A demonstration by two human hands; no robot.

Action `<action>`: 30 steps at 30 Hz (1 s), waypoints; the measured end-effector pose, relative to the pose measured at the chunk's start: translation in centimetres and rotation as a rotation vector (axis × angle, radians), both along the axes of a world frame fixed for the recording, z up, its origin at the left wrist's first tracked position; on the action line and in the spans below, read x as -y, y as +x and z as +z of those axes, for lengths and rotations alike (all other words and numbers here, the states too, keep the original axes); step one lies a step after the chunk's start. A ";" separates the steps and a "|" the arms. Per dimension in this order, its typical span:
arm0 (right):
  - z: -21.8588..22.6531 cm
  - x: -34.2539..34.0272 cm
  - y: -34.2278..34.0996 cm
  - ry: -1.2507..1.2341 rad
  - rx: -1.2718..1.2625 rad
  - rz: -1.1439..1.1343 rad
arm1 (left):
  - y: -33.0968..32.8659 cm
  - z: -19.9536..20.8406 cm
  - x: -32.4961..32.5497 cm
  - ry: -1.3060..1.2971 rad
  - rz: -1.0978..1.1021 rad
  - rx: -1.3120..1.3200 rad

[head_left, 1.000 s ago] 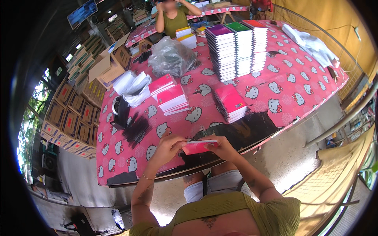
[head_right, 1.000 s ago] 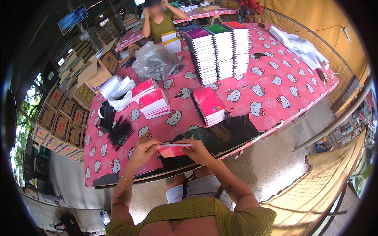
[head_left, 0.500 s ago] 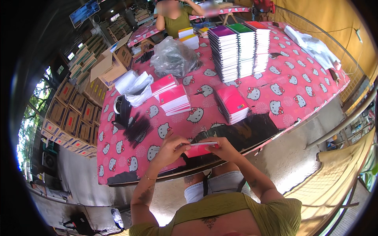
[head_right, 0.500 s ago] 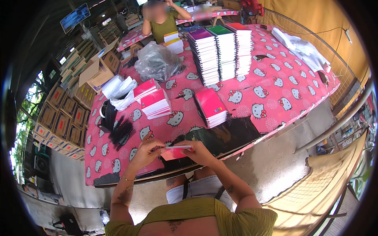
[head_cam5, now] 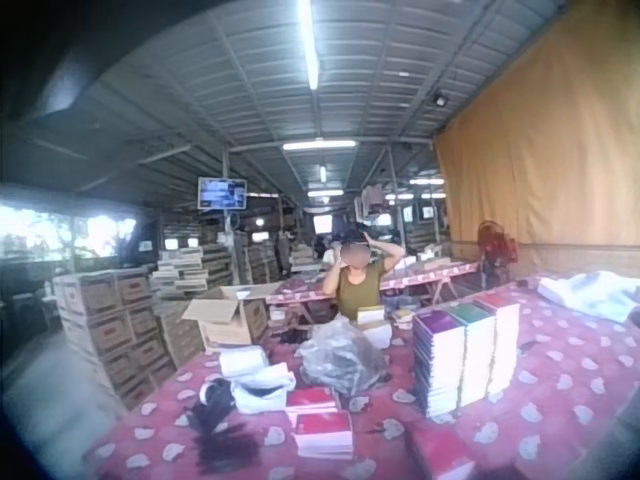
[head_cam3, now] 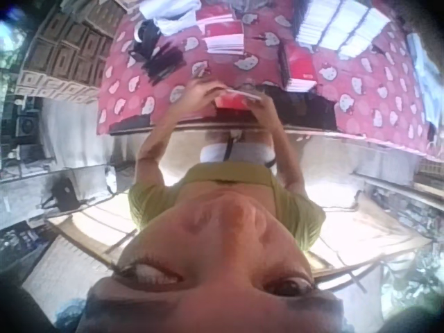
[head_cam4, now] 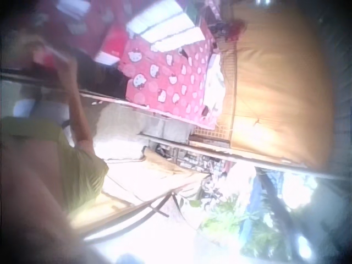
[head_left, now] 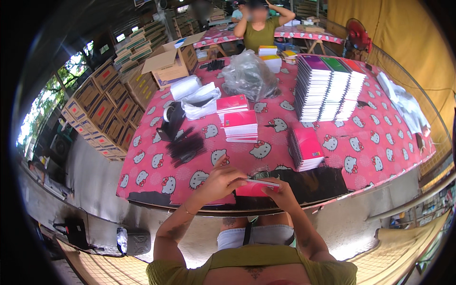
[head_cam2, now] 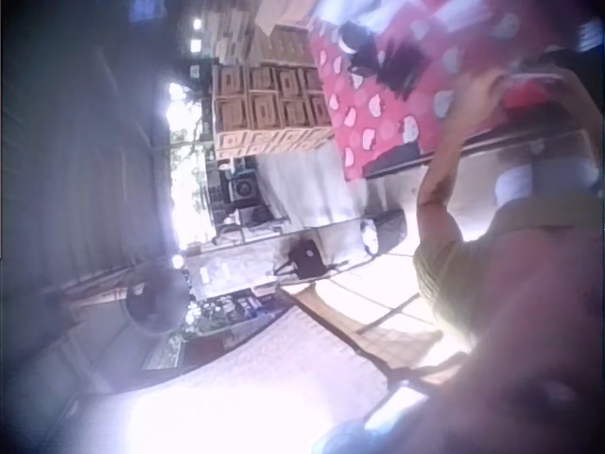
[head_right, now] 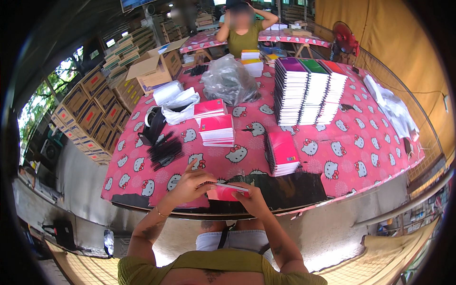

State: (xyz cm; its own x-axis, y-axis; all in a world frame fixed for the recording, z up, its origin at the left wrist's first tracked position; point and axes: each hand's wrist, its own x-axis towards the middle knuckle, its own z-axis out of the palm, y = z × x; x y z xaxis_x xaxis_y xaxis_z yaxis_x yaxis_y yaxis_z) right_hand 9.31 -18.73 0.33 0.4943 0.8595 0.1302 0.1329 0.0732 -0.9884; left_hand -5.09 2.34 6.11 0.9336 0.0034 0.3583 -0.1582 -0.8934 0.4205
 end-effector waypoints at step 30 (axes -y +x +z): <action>-1.8 -1.0 -0.3 0.055 -0.018 -0.046 | 2.1 -4.6 6.0 0.507 0.396 0.067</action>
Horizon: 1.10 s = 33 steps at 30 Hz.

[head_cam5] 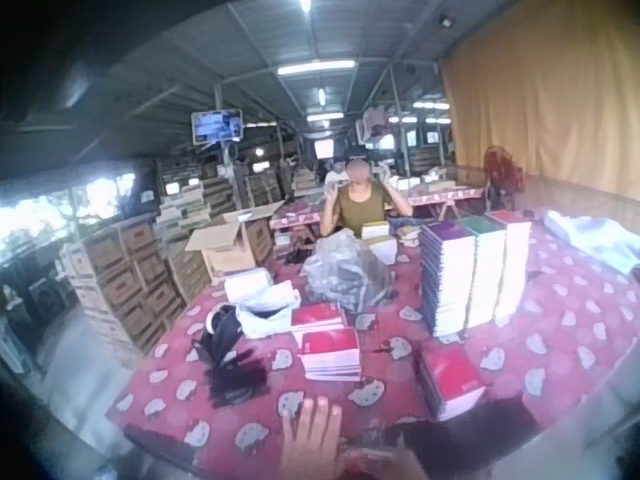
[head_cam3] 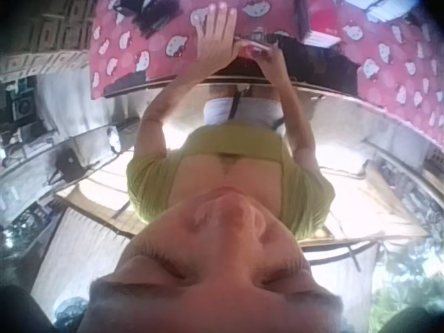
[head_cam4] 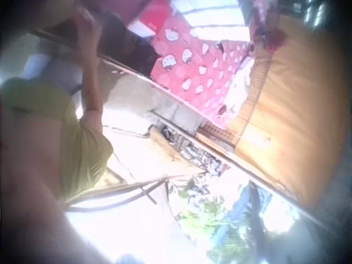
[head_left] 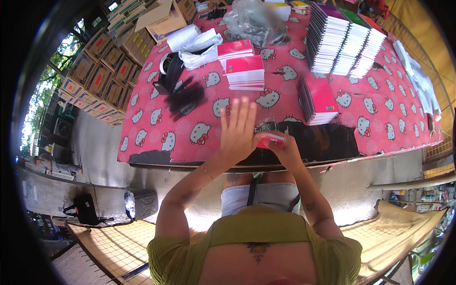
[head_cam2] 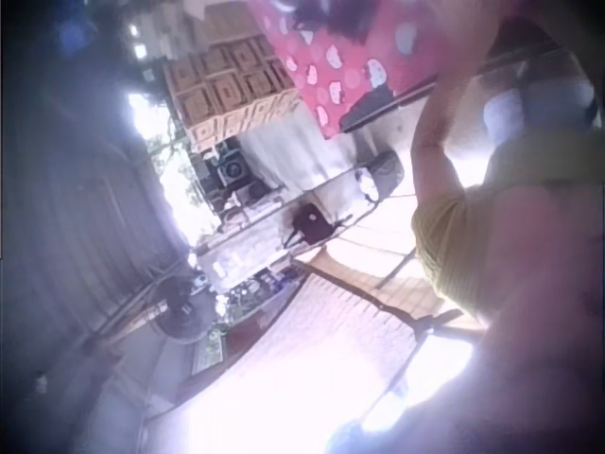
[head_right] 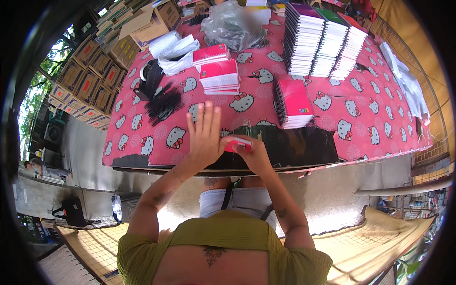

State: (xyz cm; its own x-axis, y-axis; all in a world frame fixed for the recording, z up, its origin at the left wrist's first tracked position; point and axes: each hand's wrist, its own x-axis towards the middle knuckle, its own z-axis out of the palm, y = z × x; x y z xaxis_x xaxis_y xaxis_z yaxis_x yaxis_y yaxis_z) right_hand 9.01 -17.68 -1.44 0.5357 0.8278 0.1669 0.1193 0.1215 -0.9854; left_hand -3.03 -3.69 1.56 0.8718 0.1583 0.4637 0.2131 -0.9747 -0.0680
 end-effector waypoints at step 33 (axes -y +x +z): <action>-2.9 -0.8 1.5 -0.079 0.053 0.016 | -0.8 -5.3 2.5 -0.066 -0.172 -0.104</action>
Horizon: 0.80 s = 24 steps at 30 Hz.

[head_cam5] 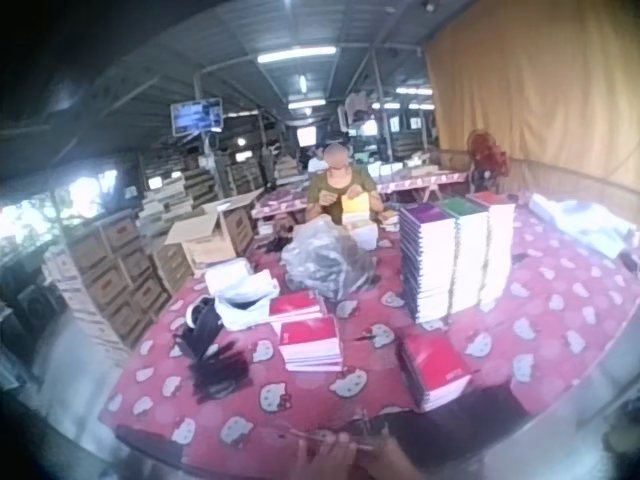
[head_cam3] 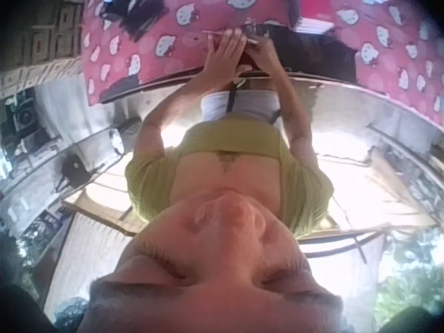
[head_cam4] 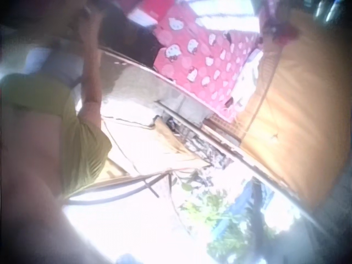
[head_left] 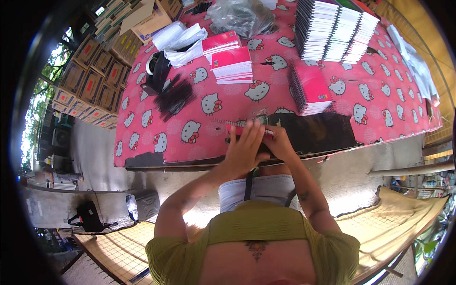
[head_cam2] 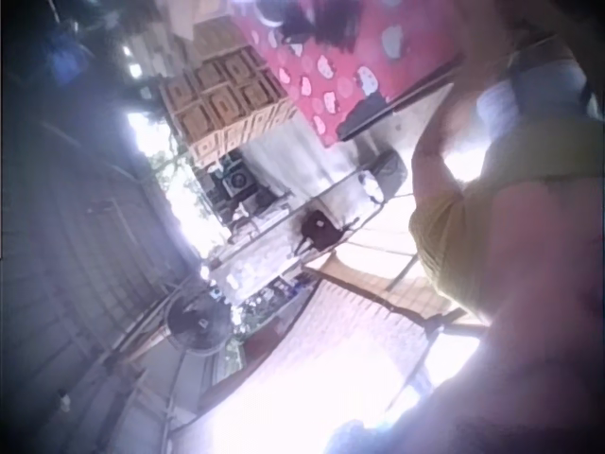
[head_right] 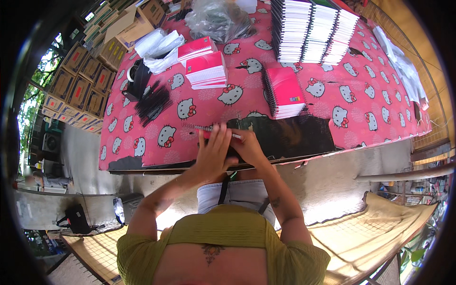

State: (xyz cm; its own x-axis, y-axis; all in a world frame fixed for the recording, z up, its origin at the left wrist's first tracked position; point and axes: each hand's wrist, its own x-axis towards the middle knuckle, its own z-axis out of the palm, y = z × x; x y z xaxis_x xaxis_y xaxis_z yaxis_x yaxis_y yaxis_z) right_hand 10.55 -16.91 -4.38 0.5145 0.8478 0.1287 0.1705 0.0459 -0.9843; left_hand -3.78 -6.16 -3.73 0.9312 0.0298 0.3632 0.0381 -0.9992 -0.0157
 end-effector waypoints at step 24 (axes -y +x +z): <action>6.0 3.4 3.4 -0.046 0.341 0.095 | 1.9 3.6 -2.6 -0.299 -0.083 0.282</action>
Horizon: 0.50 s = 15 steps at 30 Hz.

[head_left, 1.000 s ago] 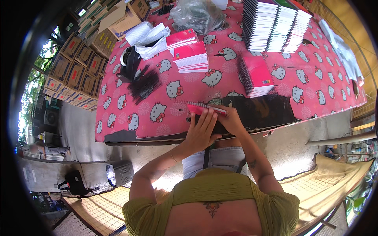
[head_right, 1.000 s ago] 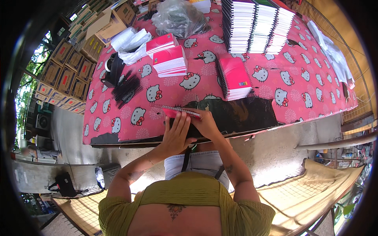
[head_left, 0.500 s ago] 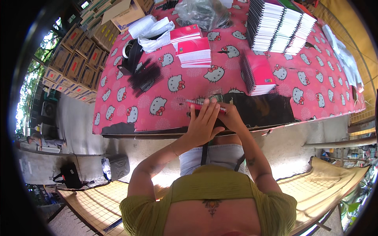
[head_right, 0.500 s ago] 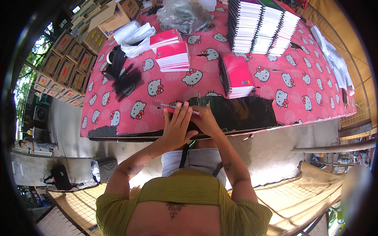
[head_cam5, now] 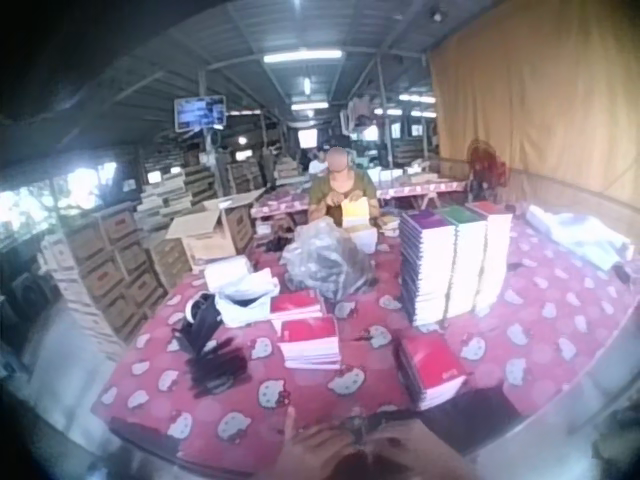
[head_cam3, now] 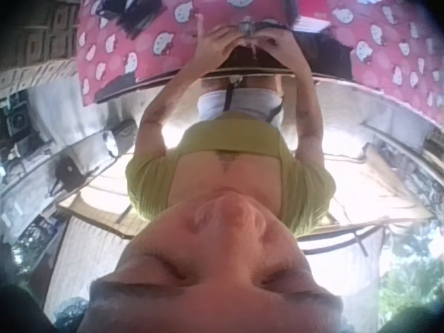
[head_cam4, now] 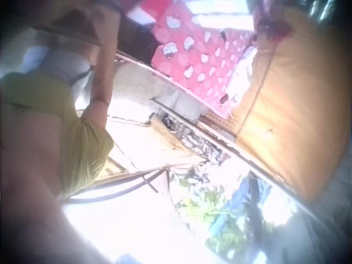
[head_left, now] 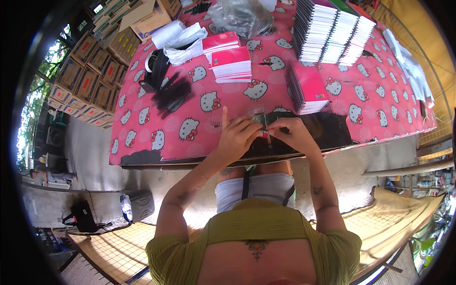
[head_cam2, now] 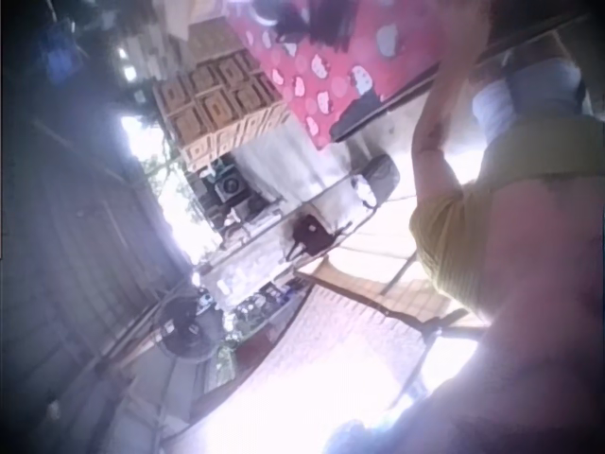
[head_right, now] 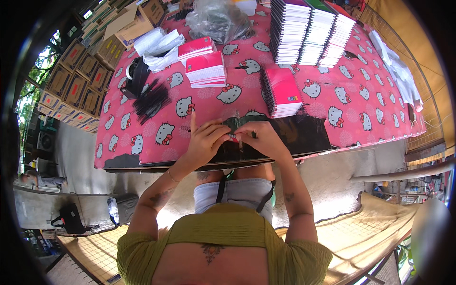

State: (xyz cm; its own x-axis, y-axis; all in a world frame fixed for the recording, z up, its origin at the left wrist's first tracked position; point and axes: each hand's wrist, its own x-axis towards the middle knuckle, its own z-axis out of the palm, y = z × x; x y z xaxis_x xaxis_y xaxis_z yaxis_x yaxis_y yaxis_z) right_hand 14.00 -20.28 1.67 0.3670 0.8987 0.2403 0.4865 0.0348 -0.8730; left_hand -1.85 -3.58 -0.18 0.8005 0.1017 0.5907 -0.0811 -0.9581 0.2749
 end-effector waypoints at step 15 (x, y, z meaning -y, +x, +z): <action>4.9 -0.6 -4.6 0.299 0.016 -0.477 | 1.0 10.0 2.0 -0.871 -0.019 -0.158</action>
